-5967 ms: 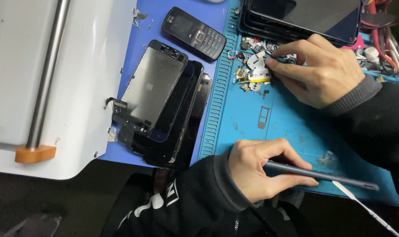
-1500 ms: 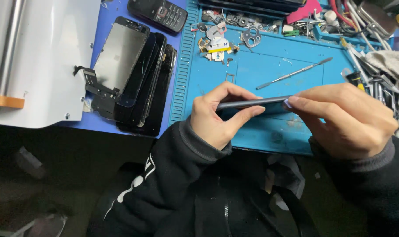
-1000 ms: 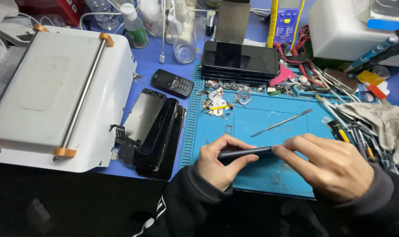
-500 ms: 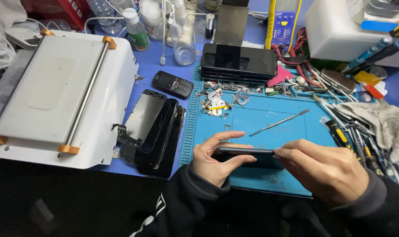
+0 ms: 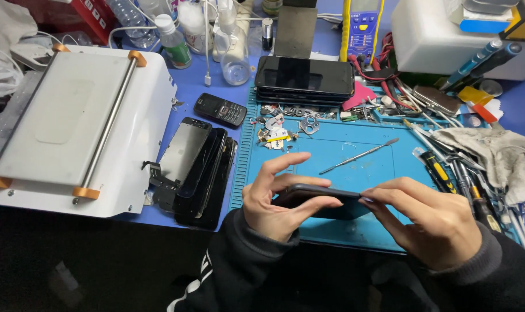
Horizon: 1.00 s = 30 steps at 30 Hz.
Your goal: Disassembling a smartphone by removing the SIM tray and using prying tools to open the back cover.
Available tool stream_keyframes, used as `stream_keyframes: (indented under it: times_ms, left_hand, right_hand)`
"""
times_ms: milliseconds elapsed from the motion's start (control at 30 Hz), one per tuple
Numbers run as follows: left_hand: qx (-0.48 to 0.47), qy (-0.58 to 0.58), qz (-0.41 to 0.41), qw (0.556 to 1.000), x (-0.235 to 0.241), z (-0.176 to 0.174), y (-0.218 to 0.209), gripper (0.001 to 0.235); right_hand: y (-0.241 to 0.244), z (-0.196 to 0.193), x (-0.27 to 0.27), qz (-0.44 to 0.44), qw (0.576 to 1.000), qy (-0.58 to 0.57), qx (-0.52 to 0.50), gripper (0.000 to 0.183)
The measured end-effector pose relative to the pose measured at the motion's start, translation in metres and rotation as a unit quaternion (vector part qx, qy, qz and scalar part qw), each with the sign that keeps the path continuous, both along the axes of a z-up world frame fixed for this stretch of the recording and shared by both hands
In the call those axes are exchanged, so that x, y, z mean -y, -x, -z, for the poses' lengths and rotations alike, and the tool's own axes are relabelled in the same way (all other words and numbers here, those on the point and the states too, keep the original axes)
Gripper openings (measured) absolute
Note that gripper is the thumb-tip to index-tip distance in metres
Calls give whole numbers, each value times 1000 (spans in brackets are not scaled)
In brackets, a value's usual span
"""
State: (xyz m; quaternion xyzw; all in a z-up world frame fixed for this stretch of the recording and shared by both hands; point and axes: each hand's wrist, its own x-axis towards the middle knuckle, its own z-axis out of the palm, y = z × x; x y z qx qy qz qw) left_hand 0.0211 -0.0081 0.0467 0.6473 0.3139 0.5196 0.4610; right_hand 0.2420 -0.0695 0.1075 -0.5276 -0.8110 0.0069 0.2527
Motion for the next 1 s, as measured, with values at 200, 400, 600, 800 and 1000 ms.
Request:
stream_keyframes:
  times_ms: [200,400,600,800,1000]
  left_hand:
    - [204,126,25,971,-5,41,-14,60]
    - [252,89,28,963,-9,55,-13,35]
    - [218,105,-7,970,-9,54,-11,28]
    - [218,92,-6,972,-6,53,-9,30]
    - [203,62,-14,977,-7,54,-5,47]
  right_hand:
    - [2,5,5,34,999,-4,-32,22]
    - [1,10,3,5,998,-29,-50,21]
    - [2,7,-2,-53,996,-52,-53,22]
    - [4,5,-1,-25,999,-23,-36,25]
    - [3,2,-4,-38,999,-3,-30,24]
